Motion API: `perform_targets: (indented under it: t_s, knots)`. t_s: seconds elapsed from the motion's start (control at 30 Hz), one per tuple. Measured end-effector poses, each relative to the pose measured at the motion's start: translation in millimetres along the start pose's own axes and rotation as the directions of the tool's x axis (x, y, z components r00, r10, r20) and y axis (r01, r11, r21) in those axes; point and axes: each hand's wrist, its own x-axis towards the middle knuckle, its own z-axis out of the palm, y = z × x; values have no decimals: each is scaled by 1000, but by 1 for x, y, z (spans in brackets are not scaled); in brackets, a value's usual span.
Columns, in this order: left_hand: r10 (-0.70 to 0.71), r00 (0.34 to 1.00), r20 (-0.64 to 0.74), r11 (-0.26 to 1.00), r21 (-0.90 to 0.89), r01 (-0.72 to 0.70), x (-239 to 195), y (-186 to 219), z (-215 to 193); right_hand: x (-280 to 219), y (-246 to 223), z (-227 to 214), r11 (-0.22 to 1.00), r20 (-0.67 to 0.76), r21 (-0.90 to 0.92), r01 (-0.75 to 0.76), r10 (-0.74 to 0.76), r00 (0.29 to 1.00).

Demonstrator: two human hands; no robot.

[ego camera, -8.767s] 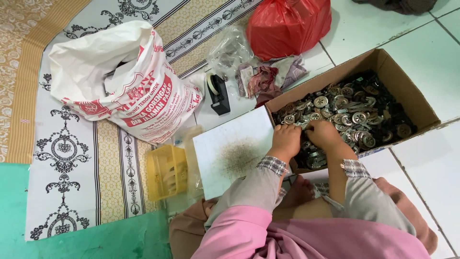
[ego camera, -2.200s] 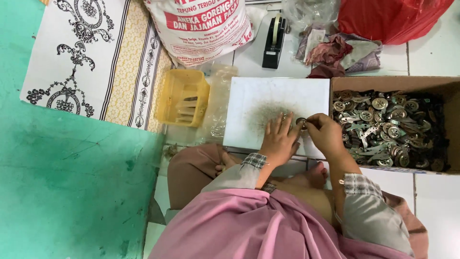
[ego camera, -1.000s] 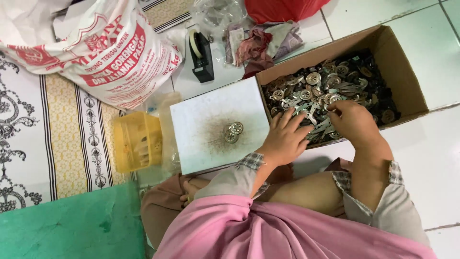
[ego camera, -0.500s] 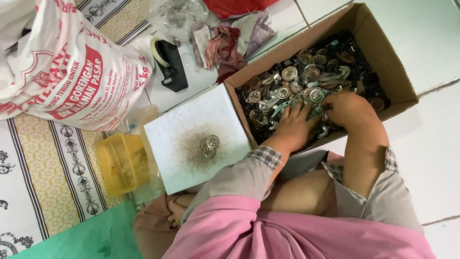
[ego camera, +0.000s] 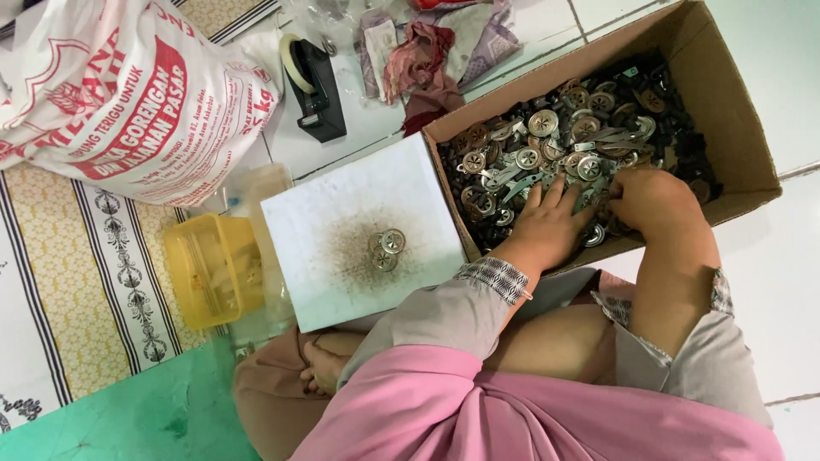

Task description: The person sits on the floor and sorts small metal fasteners from a cardboard box onto a white board. They place a handful of dark fasteners into a clear plastic bag, seal it, and set it aside. They then pick out several larger silver fasteners from the box and place them on the board.

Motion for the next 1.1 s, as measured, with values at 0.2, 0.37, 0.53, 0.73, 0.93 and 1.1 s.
perform_targets:
  t_s: [0.2, 0.37, 0.53, 0.73, 0.93, 1.1]
  knots:
    - [-75, 982, -172, 979, -202, 39, -18, 3, -8, -9, 13, 3, 977, -229, 102, 185, -158, 960]
    - [-180, 884, -431, 971, -221, 90, -34, 0, 3, -41, -8, -16, 939, -301, 268, 216, -131, 945]
    - [-216, 789, -576, 955, -294, 46, -94, -6, -2, -81, -53, -21, 825, -451, 438, 357, -142, 881]
    - [-260, 618, -741, 962, -251, 105, -192, -28, -9, -121, -150, -23, 683, -485, 538, 493, -227, 844]
    - [-335, 581, -742, 941, -232, 247, -272, -62, 2, -102, -234, 30, 713, -466, 510, 481, -240, 851]
    - [-375, 570, -731, 920, -218, 325, -289, -86, 37, -84, -267, 60, 706, -419, 512, 490, -292, 859]
